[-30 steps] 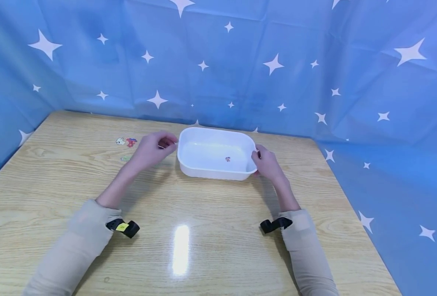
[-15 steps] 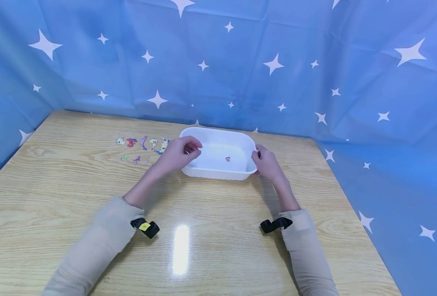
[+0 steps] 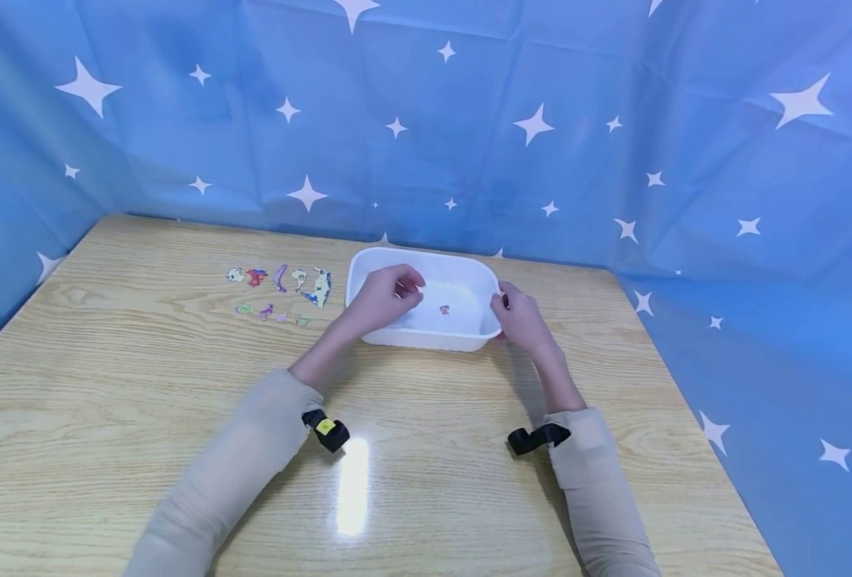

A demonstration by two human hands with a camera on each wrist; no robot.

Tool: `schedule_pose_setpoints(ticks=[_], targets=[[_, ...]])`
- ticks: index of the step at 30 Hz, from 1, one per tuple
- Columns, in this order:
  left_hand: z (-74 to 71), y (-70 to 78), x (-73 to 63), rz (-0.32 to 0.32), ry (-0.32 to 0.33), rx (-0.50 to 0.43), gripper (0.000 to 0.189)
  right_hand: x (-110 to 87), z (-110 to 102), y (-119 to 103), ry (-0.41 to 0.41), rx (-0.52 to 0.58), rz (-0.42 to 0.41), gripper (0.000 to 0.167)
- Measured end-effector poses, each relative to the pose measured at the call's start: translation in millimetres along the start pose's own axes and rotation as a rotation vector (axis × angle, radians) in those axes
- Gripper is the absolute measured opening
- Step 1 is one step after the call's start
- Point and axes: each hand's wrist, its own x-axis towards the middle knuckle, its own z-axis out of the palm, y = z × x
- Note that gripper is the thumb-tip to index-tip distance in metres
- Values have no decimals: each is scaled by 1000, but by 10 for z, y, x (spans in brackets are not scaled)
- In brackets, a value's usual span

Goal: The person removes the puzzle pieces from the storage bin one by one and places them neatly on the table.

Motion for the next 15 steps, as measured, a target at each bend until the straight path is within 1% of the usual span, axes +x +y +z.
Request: schedule_pose_setpoints(ticks=[8, 15], targets=[[154, 5, 172, -55, -76, 55, 18, 13, 2, 14, 0, 3, -1, 49], [269, 25, 289, -74, -123, 62, 21, 16, 8, 30, 10, 2, -4, 48]])
